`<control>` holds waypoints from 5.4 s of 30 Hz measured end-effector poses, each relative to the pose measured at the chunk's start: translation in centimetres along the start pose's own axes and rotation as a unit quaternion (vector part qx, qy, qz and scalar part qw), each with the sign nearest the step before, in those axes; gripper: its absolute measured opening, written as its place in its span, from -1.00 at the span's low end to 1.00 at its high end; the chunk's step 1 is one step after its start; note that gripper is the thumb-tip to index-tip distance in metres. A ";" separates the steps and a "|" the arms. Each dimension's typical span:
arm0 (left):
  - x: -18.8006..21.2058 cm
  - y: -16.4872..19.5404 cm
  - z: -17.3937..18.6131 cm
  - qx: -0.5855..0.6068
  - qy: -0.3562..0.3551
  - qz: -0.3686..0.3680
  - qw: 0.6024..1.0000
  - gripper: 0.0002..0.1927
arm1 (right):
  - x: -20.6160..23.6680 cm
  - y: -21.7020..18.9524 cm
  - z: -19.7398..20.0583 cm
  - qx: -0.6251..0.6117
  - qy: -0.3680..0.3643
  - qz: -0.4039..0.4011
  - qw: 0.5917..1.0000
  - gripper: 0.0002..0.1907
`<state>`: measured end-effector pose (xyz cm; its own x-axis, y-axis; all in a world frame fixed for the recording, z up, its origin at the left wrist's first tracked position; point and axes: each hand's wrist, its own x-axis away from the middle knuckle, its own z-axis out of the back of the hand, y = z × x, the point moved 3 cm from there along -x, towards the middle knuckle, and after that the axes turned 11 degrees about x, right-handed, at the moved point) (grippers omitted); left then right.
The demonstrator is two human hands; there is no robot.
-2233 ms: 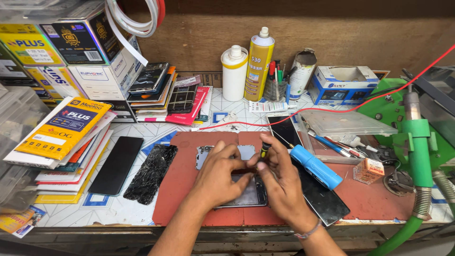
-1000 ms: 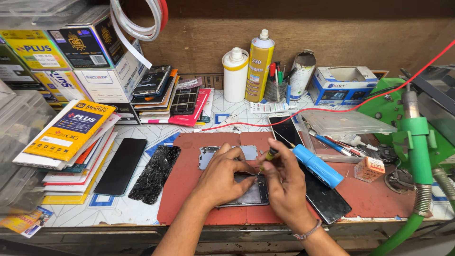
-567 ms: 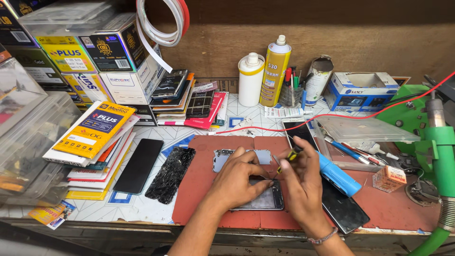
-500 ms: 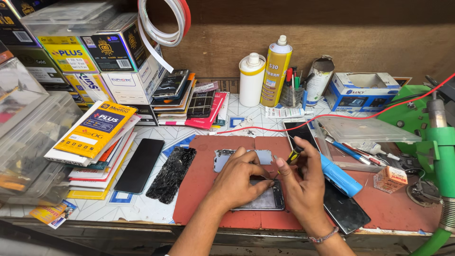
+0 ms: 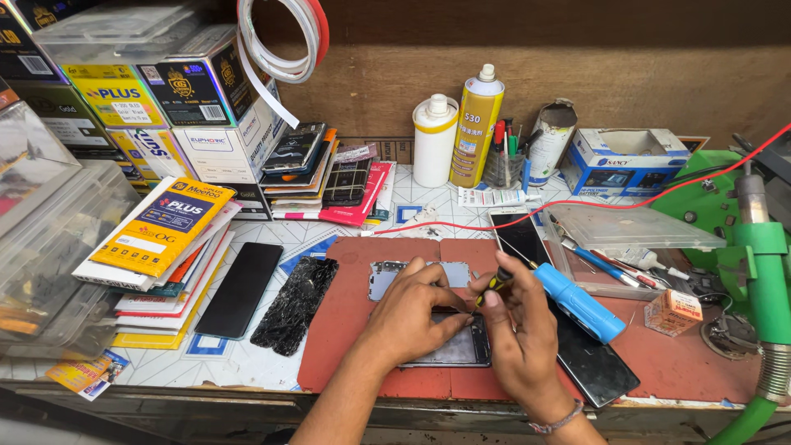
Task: The person uses a screwdriver to pry open a smartphone, removes the back cover, and detaches the battery. They then reassemble the phone by placing the back cover back on and pressing it into place.
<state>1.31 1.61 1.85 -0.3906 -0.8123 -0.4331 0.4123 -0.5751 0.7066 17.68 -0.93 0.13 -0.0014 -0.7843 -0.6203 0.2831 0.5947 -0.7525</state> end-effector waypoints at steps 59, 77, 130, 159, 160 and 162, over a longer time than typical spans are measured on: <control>0.1 -1.2 0.6 -0.060 0.196 0.045 0.978 -0.85 | -0.8 0.8 1.5 0.022 0.120 -0.084 0.989 -0.38; 0.1 -2.2 0.2 -0.098 0.185 0.086 0.974 -0.76 | -0.4 0.3 1.1 0.072 0.100 -0.050 0.991 -0.43; 0.1 -2.2 0.2 -0.094 0.165 0.103 0.977 -0.81 | -0.7 1.2 0.4 0.144 0.009 -0.023 0.989 -0.43; 0.1 -0.3 0.4 -0.065 0.085 0.054 0.993 -0.72 | -0.7 0.8 1.1 0.287 0.060 -0.024 0.956 -0.41; 0.1 -0.2 0.5 -0.066 0.083 0.054 0.993 -0.71 | -0.6 0.8 1.1 0.214 0.048 -0.015 0.976 -0.44; 0.1 -0.1 0.5 -0.068 0.081 0.054 0.993 -0.71 | -0.3 0.7 1.0 0.064 0.024 0.004 0.998 -0.50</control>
<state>0.86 1.63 2.03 -0.2055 -0.8686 -0.4508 0.5556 -0.4828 0.6770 18.79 -0.45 0.05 -0.0434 -0.7684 -0.6385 0.4028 0.5713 -0.7151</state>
